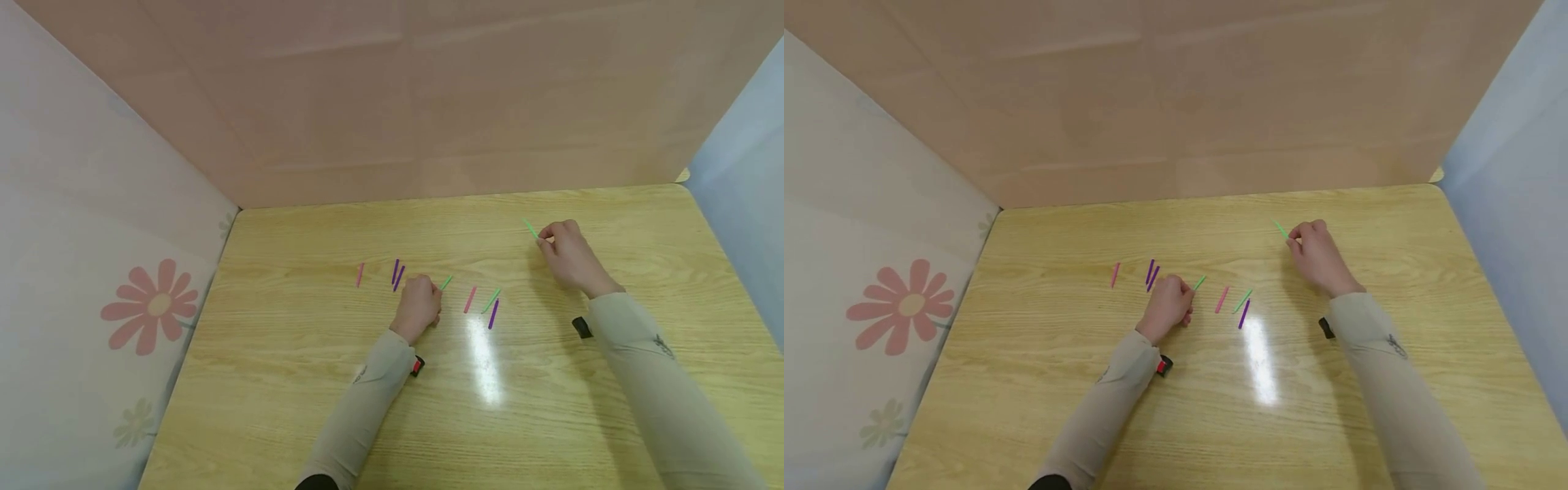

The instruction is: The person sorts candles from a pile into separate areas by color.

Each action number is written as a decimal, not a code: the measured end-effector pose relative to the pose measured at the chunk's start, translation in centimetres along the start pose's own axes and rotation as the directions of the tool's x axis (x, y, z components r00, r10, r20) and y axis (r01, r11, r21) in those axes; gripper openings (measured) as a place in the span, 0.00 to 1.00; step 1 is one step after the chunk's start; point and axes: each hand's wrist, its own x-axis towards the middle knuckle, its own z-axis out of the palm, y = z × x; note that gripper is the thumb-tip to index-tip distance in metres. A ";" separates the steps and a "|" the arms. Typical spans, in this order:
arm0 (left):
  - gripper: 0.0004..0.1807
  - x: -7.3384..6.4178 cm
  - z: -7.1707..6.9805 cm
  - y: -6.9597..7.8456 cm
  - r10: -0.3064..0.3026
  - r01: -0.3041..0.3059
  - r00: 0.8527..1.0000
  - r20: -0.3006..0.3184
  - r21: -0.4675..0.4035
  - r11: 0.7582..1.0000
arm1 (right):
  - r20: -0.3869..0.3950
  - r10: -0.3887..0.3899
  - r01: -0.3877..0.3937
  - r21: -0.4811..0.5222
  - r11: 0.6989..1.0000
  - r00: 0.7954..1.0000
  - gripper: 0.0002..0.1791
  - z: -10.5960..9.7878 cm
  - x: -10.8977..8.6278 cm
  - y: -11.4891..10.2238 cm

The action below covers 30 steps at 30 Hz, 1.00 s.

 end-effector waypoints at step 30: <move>0.08 -0.2 0.0 0.6 -0.002 0.002 1.000 0.012 -0.026 1.000 | 0.158 0.082 -0.060 -0.139 0.988 0.984 0.16 1.9 7.7 -3.1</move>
